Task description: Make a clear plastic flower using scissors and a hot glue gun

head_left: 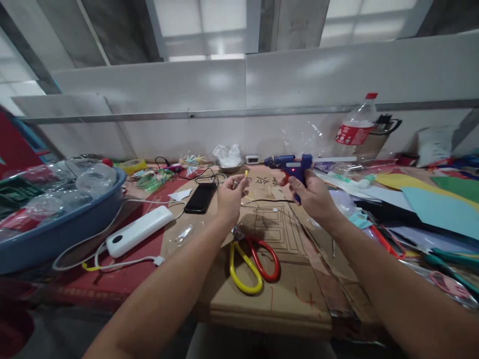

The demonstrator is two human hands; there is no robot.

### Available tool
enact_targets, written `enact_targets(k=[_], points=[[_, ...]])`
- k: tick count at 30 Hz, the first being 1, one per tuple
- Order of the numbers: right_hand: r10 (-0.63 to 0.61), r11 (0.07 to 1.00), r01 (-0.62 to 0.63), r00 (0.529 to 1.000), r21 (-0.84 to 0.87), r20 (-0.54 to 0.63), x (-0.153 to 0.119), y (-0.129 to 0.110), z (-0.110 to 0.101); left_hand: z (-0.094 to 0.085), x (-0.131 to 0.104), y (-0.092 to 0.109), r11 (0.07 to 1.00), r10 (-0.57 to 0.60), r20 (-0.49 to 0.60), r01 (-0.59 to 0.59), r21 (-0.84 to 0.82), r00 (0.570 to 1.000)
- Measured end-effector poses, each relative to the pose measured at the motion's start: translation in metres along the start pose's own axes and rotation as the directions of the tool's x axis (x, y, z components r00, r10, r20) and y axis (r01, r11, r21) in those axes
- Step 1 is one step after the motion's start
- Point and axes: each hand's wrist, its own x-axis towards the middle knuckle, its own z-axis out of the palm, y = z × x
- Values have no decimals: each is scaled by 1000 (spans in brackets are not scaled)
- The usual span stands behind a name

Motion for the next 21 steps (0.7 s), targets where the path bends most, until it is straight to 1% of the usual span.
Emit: enact_targets(k=[5, 8, 10, 13, 16, 21], points=[[-118, 986, 123, 992, -111, 51, -4, -7, -2, -3, 4, -1, 999, 33, 1, -33, 15, 999], [-163, 968, 175, 984, -181, 76, -6, -14, -2, -3, 5, -2, 999, 46, 4, -46, 28, 999], [-172, 956, 185, 982, -228, 76, -7, -17, -2, -4, 5, -3, 996, 68, -4, -68, 52, 998], [-190, 937, 202, 979, -285, 68, -8, -20, -1, -5, 7, -5, 985, 132, -12, -130, 112, 991], [-238, 915, 252, 968, -315, 80, -9, -22, 1, -6, 7, -6, 971, 189, 0, -186, 152, 982], [-274, 889, 291, 957, -354, 97, -11, -23, 2, -7, 7, -8, 961, 221, 11, -220, 166, 975]])
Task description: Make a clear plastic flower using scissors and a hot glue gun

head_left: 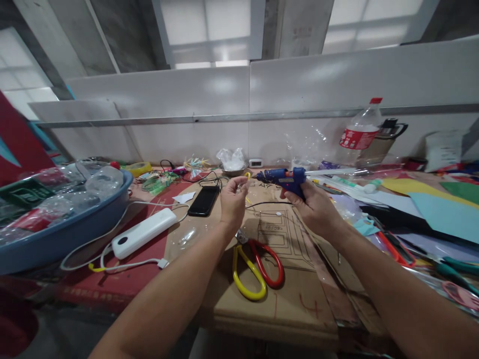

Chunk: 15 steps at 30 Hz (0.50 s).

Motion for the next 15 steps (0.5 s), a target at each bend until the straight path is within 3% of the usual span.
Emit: enact_targets(k=[15], points=[[-21, 999, 21, 1000, -29, -9, -2, 1, 0, 2, 0, 1, 1000, 9, -11, -9, 23, 1000]])
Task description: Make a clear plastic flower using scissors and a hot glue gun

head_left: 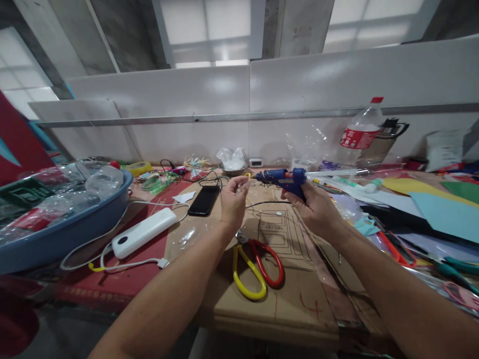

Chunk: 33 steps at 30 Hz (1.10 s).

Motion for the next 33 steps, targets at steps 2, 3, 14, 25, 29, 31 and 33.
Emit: enact_targets(k=[2, 3, 14, 25, 29, 31, 33], points=[[-2, 1000, 2, 1000, -3, 5, 0, 0, 0, 0, 0, 0, 1000, 1, 3, -1, -2, 1000], [-3, 1000, 3, 1000, -7, 8, 0, 1, 0, 0, 0, 0, 1000, 3, 6, -3, -4, 1000], [-24, 999, 24, 1000, -45, -5, -1, 2, 0, -1, 0, 1, 1000, 4, 7, -4, 12, 1000], [-27, 999, 26, 1000, -39, -9, -1, 1, 0, -1, -1, 2, 1000, 10, 19, -10, 5, 1000], [-25, 999, 25, 1000, -42, -3, -1, 1, 0, -1, -2, 3, 1000, 1, 15, -1, 1, 1000], [-26, 999, 25, 1000, -38, -7, -1, 1, 0, 0, -2, 3, 1000, -4, 18, 4, 1, 1000], [-29, 999, 28, 999, -34, -15, -1, 0, 0, -1, -2, 3, 1000, -1, 24, 1, -1, 1000]])
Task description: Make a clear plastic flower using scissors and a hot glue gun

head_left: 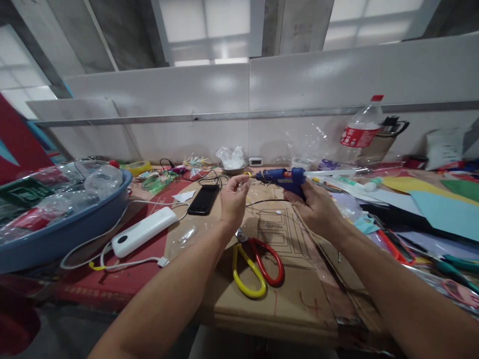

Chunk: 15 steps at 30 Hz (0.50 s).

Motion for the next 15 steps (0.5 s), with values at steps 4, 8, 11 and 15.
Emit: enact_targets(k=[4, 8, 11, 15], points=[[-1, 1000, 1, 1000, 0, -7, 0, 0, 0, 0, 0, -1, 1000, 10, 7, -10, -15, 1000], [-4, 1000, 4, 1000, 15, -19, 0, 1, 0, 0, 0, -1, 1000, 21, 9, -20, -20, 1000], [-1, 1000, 2, 1000, 31, -24, 0, 2, 0, 1, 1, -2, 999, 34, 14, -34, -30, 999], [7, 1000, -7, 1000, 31, -17, 0, 3, 0, 0, 1, -2, 998, 44, 25, -43, -50, 999]])
